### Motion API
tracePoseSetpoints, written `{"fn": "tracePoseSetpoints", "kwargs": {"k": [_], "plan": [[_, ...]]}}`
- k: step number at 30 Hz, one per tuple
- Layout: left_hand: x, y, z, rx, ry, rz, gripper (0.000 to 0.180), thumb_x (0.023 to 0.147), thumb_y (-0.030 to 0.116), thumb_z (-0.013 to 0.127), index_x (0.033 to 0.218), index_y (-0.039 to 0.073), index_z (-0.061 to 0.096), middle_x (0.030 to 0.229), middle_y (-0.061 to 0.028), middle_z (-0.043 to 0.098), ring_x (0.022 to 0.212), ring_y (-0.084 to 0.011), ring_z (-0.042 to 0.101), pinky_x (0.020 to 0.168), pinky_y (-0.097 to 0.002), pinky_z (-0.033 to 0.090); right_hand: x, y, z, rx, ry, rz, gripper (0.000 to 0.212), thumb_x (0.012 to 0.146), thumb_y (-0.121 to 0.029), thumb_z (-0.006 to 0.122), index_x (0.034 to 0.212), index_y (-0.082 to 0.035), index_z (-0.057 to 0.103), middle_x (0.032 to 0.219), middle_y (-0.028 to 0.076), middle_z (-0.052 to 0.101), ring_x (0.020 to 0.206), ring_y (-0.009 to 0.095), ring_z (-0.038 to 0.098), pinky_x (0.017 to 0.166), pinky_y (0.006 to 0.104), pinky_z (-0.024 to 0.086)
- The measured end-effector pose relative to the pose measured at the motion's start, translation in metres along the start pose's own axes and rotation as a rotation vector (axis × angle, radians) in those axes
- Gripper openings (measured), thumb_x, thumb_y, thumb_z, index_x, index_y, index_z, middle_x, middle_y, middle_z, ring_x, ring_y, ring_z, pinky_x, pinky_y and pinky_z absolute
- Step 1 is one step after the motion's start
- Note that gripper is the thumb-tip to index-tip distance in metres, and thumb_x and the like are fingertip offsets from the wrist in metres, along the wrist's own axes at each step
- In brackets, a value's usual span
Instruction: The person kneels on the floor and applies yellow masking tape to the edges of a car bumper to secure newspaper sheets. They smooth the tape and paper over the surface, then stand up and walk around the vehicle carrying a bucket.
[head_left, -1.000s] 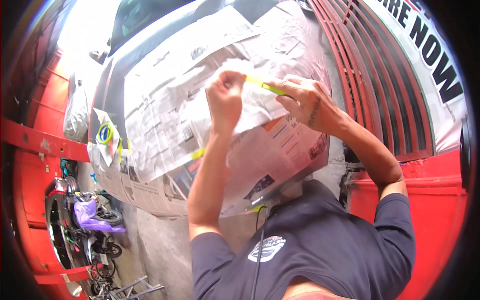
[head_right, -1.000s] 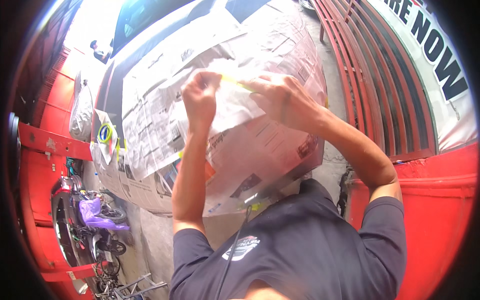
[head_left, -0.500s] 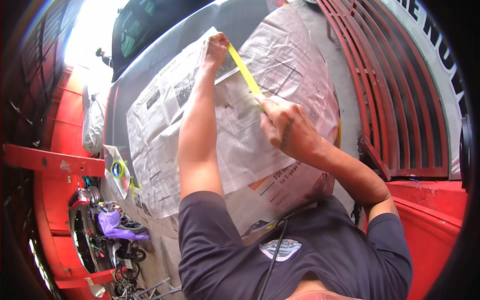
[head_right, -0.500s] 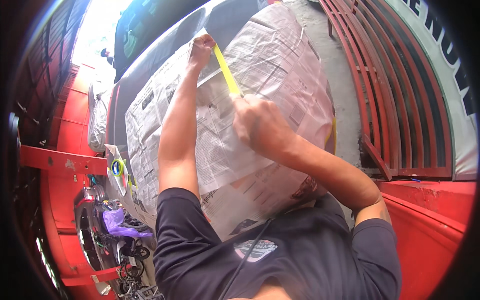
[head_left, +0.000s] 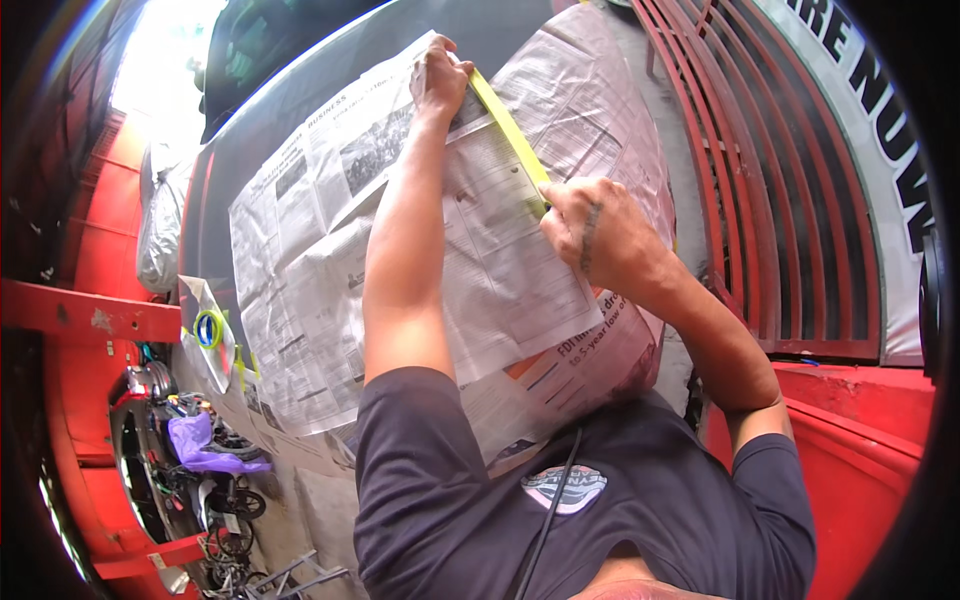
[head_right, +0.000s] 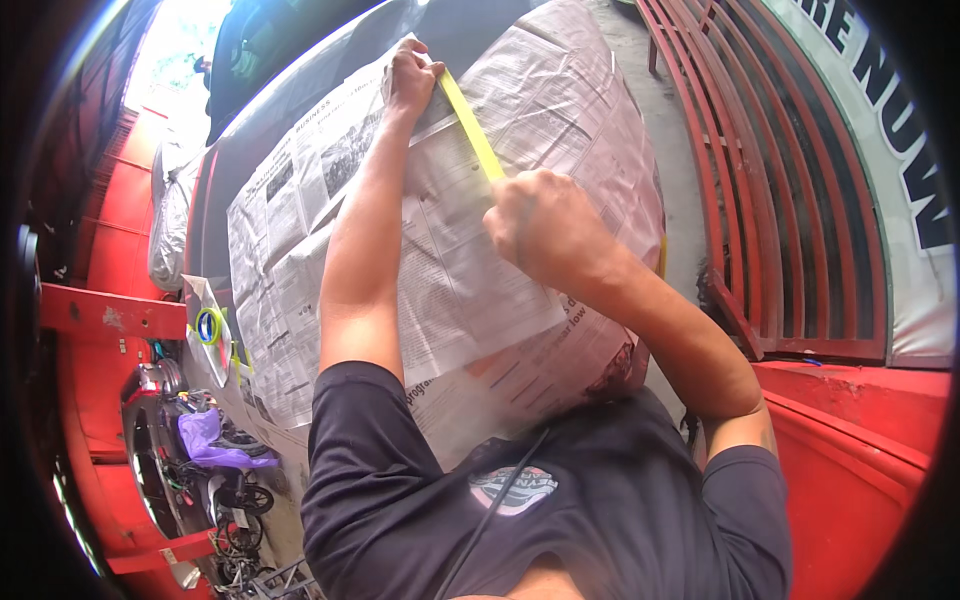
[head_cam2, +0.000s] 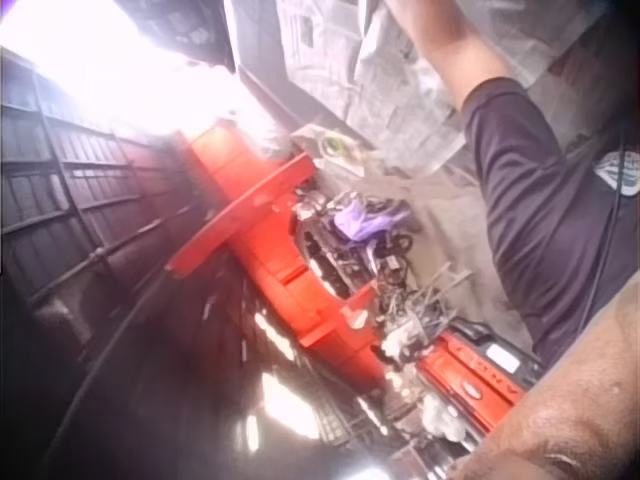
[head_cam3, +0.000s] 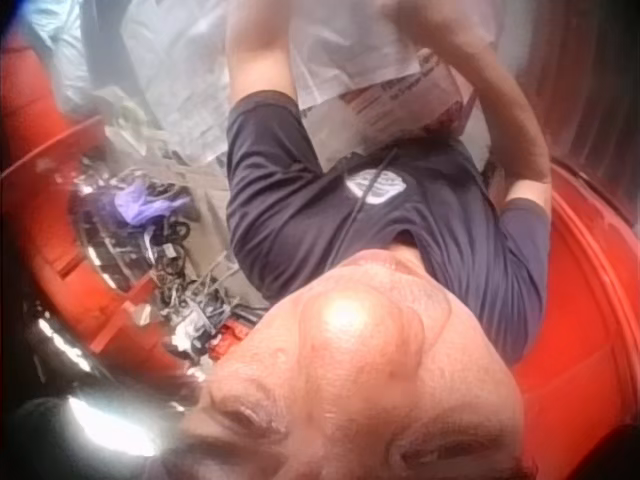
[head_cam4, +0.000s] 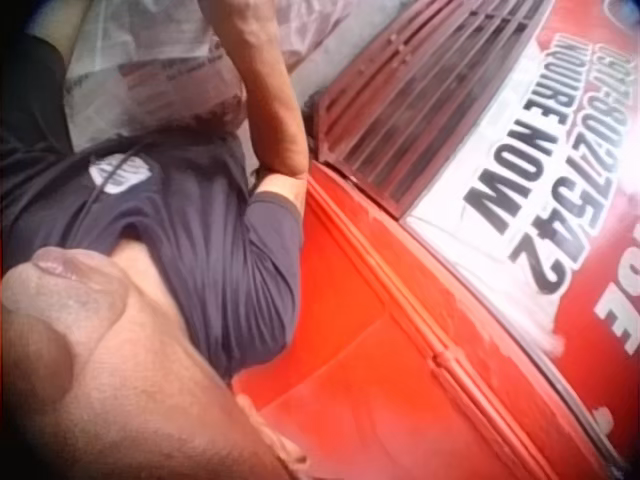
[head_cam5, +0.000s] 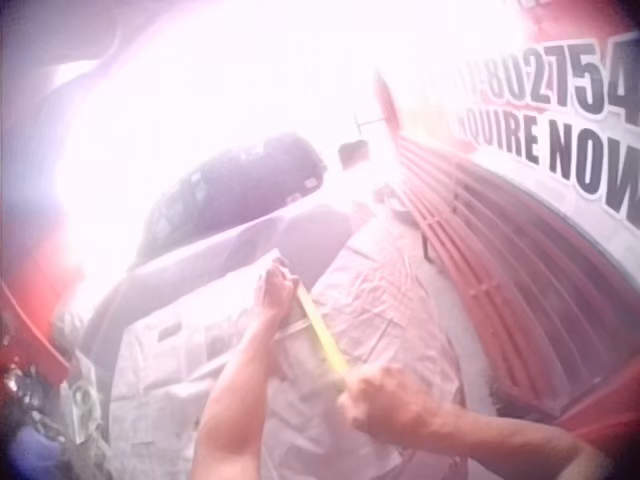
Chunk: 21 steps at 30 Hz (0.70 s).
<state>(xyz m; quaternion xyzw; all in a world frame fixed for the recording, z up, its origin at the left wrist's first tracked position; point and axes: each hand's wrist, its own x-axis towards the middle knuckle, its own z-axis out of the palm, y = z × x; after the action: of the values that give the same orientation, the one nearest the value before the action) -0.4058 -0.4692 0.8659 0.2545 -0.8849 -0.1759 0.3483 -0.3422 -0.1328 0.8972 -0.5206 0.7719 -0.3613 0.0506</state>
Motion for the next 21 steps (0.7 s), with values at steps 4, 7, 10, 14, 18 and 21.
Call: {"fn": "tracePoseSetpoints", "kwargs": {"k": [4,7,10,14,18,21], "plan": [[-0.004,0.004,-0.003,0.102,-0.073,0.071,0.017,0.086,0.022,0.078,0.087,0.007,0.072,0.089,-0.0114,0.076,0.089,-0.0287,0.074,0.083,-0.0427,0.056,0.007,-0.003,0.003,-0.082,-0.101,0.062,0.028,0.089,-0.018,0.057,0.08,0.006,0.07,0.075,0.028,0.068,0.075,0.042,0.072,0.075,0.0473,0.06],[-0.007,0.003,-0.015,0.07,-0.194,0.118,0.025,0.084,0.03,0.08,0.098,0.009,0.077,0.088,-0.0108,0.076,0.089,-0.0271,0.074,0.084,-0.0414,0.056,0.012,-0.006,0.005,-0.12,-0.18,0.133,0.03,0.09,-0.018,0.055,0.082,0.006,0.071,0.077,0.029,0.069,0.079,0.041,0.073,0.078,0.0469,0.06],[-0.013,0.003,-0.021,0.182,-0.248,0.199,0.037,0.083,0.039,0.08,0.108,0.012,0.078,0.095,-0.0105,0.077,0.095,-0.0266,0.073,0.089,-0.0423,0.054,0.013,-0.007,0.009,-0.163,-0.187,0.153,0.024,0.09,-0.017,0.059,0.089,0.004,0.071,0.089,0.025,0.07,0.085,0.04,0.072,0.08,0.0467,0.059],[-0.021,-0.001,-0.02,0.325,-0.17,0.331,0.05,0.083,0.047,0.079,0.121,0.014,0.075,0.116,-0.0115,0.073,0.112,-0.0279,0.068,0.1,-0.0467,0.048,0.014,0.017,0.025,-0.297,-0.186,-0.04,0.017,0.088,-0.014,0.063,0.09,0.001,0.072,0.095,0.019,0.072,0.087,0.036,0.073,0.081,0.0442,0.061],[-0.027,0.003,-0.031,0.294,-0.351,0.284,0.063,0.08,0.055,0.079,0.128,0.016,0.072,0.135,-0.0115,0.064,0.133,-0.0317,0.052,0.106,-0.0595,0.038,0.014,0.018,0.023,-0.285,-0.213,-0.004,0.016,0.087,-0.012,0.063,0.089,0.001,0.073,0.094,0.016,0.071,0.085,0.034,0.073,0.08,0.043,0.062],[-0.043,0.012,-0.041,0.328,-0.317,0.326,0.066,0.078,0.059,0.076,0.128,0.016,0.071,0.14,-0.0139,0.059,0.135,-0.0327,0.05,0.111,-0.0531,0.038,0.011,0.008,0.008,-0.201,-0.198,0.091,0.02,0.09,-0.014,0.062,0.095,0.001,0.074,0.098,0.018,0.071,0.084,0.037,0.072,0.081,0.0452,0.06]]}}
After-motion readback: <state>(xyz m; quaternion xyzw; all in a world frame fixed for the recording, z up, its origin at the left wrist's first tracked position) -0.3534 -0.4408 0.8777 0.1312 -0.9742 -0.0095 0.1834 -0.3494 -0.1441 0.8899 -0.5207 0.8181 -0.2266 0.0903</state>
